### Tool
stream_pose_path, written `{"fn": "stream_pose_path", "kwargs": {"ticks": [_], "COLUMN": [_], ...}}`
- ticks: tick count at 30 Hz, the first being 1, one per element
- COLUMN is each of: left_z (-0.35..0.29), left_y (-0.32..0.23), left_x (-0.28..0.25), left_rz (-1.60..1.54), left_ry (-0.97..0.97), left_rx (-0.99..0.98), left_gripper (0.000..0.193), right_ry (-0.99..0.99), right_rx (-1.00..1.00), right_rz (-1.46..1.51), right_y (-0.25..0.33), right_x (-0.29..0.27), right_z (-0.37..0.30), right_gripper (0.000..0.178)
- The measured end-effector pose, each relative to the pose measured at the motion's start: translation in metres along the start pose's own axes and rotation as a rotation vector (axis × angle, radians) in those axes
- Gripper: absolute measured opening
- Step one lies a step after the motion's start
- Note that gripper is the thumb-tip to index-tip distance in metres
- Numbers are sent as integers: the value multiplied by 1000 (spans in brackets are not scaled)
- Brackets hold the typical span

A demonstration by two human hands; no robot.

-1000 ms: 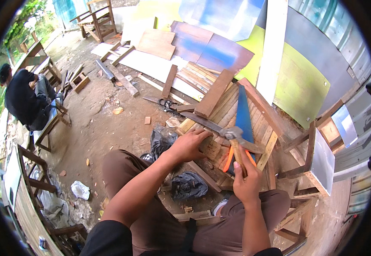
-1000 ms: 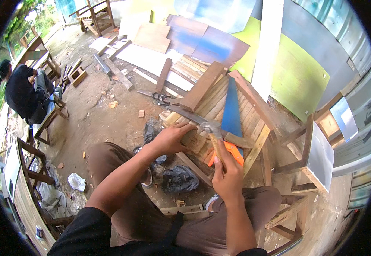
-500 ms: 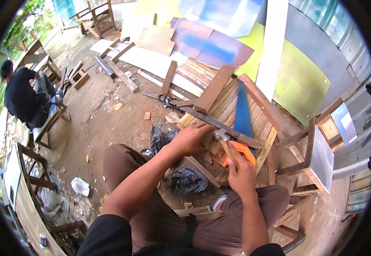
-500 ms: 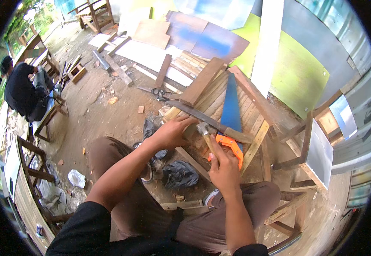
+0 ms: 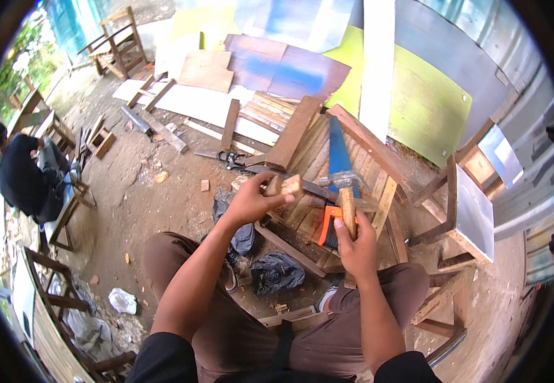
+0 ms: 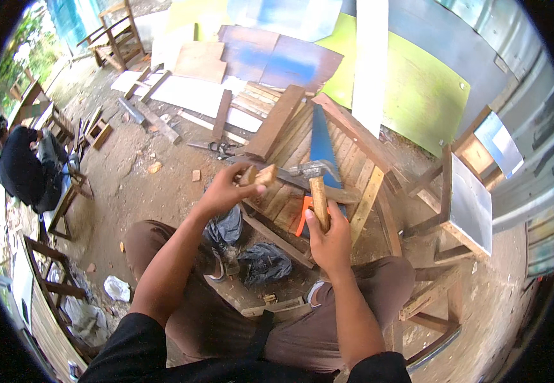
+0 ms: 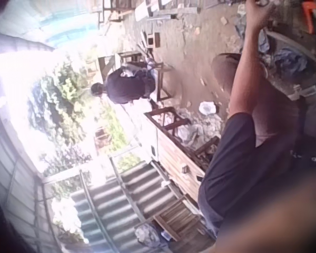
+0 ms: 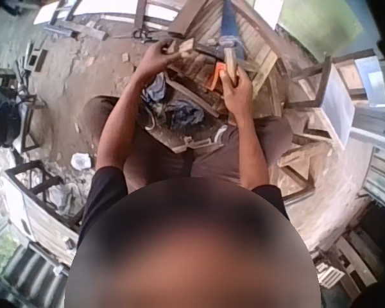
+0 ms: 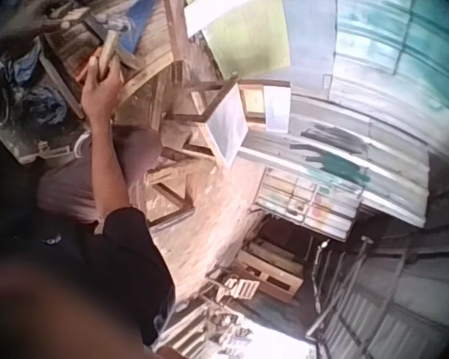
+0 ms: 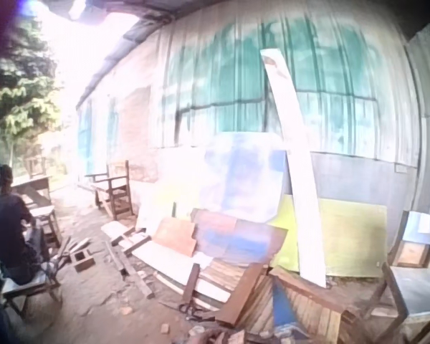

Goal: The person assembles a wooden chair frame by hand, using a hammer to drive nails into joints and aligning wooden pieces. They repeatedly position and secure the frame components on the ground in a cluttered workshop.

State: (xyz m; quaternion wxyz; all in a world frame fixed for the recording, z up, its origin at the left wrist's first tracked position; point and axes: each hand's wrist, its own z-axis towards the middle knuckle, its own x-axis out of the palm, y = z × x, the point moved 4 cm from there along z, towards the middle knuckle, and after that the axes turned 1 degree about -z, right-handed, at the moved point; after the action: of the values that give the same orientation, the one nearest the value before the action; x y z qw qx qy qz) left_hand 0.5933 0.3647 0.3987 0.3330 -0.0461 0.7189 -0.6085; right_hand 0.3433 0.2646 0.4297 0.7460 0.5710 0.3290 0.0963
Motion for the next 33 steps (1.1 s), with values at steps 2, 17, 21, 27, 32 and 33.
{"fn": "stream_pose_path", "kwargs": {"ticks": [2,17,21,27,32,33], "left_z": [0,-14,-7,0,9,9], "left_y": [5,-31,-32,-33,-13,-9], "left_x": [9,47,40,24,0,-2], "left_rz": [-303,-653,-570,-656,-752,-727], "left_ry": [84,470,429,281,-61,-99], "left_rx": [-112,-131,-61,65,-129,-192], "left_gripper": [70,78,76,68,57,56], "right_ry": [-21,-139,-123,-178,-134,-138], "right_rx": [52,19,29,-61,179,223], "right_rz": [94,151,126,107,306,360], "right_y": [-7,15,12,15,12,12], "right_x": [2,18,19,17,4,1], "right_z": [3,10,15,17,23,23], "right_gripper": [17,19,17,22,23,23]}}
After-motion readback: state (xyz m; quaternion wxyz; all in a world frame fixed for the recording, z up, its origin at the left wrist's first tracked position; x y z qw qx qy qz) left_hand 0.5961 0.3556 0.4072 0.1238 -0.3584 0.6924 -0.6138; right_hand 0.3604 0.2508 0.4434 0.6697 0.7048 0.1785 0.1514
